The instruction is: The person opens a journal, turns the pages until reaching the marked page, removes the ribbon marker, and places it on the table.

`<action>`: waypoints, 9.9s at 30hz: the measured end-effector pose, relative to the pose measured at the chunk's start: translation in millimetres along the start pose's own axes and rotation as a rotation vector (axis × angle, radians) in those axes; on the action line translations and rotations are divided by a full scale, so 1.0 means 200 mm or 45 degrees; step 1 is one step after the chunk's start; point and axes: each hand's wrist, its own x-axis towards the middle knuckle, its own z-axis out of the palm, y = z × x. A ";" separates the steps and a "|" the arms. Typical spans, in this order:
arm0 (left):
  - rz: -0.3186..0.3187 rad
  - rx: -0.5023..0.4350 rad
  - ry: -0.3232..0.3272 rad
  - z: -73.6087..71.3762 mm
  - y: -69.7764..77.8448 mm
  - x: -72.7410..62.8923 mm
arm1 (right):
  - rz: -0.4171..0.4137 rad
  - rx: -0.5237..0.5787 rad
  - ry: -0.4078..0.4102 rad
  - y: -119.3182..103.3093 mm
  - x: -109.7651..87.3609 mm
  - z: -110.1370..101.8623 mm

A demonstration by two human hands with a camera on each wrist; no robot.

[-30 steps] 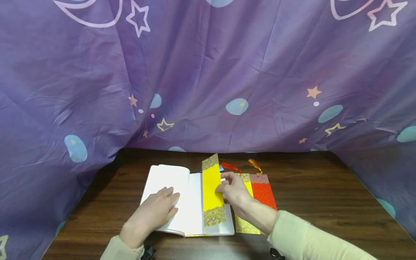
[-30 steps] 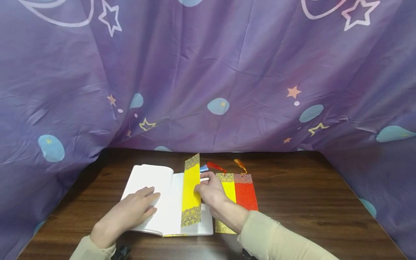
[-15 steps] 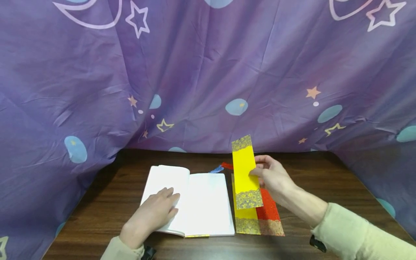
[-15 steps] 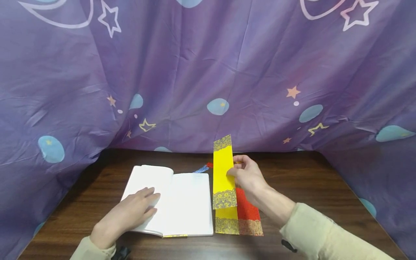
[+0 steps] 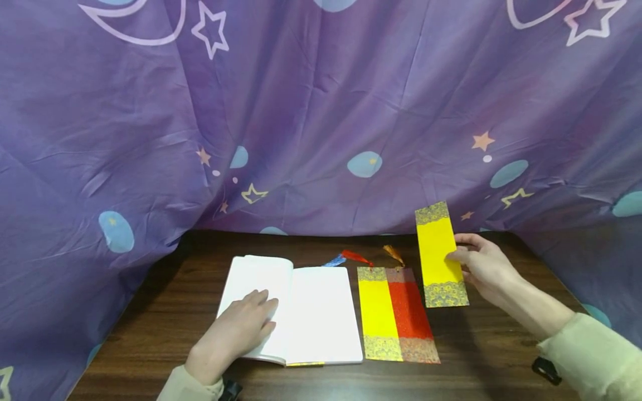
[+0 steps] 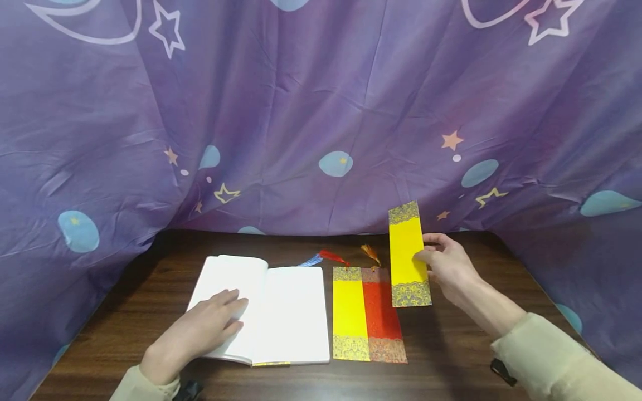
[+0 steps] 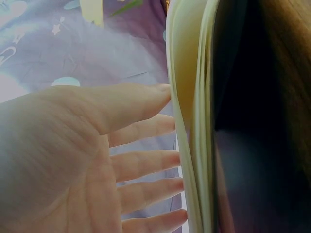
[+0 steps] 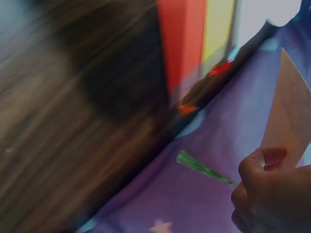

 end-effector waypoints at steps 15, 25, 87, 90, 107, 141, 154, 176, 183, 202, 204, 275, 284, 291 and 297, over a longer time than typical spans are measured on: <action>0.002 0.019 -0.007 0.01 -0.01 -0.01 | 0.212 -0.090 -0.085 0.43 -0.01 -0.16; -0.010 0.018 -0.017 0.01 0.00 0.00 | 0.256 -0.067 -0.084 0.53 -0.02 -0.13; -0.045 0.007 -0.044 0.01 0.01 0.00 | -0.434 -1.352 -0.056 0.14 -0.10 0.47; -0.026 0.019 -0.041 0.01 0.01 0.01 | -0.461 -1.290 -0.088 0.14 -0.11 0.54; -0.003 0.023 -0.024 0.00 0.00 0.02 | -0.475 -1.201 -0.441 0.24 -0.17 0.98; -0.003 0.033 -0.004 0.00 0.00 0.00 | -0.498 -1.428 -0.675 0.22 -0.17 0.98; -0.031 0.027 -0.010 -0.01 -0.01 0.00 | -0.838 -1.173 -0.272 0.21 -0.14 1.00; 0.029 0.118 0.188 -0.04 -0.03 -0.02 | -0.213 -0.065 -0.256 0.12 -0.15 1.29; 0.111 0.136 0.373 -0.06 -0.05 -0.01 | -0.307 -0.159 -0.290 0.13 -0.18 1.39; 0.197 -0.025 0.670 -0.11 -0.05 0.01 | -0.575 -0.740 -0.308 0.13 -0.28 1.46; 0.206 0.019 0.656 -0.10 -0.04 0.01 | -0.585 -0.824 -0.319 0.12 -0.30 1.46; 0.075 0.044 0.103 0.00 -0.02 0.00 | -0.807 -1.135 -0.345 0.21 -0.11 0.97; 0.138 0.080 0.195 0.02 -0.02 0.00 | -0.811 -1.041 -0.252 0.22 -0.11 1.00; 0.214 0.137 0.271 0.02 -0.02 0.01 | -0.768 -0.961 -0.115 0.21 -0.13 1.03; 0.217 0.128 0.289 0.01 -0.01 0.02 | -0.640 -0.677 -0.090 0.20 -0.15 1.08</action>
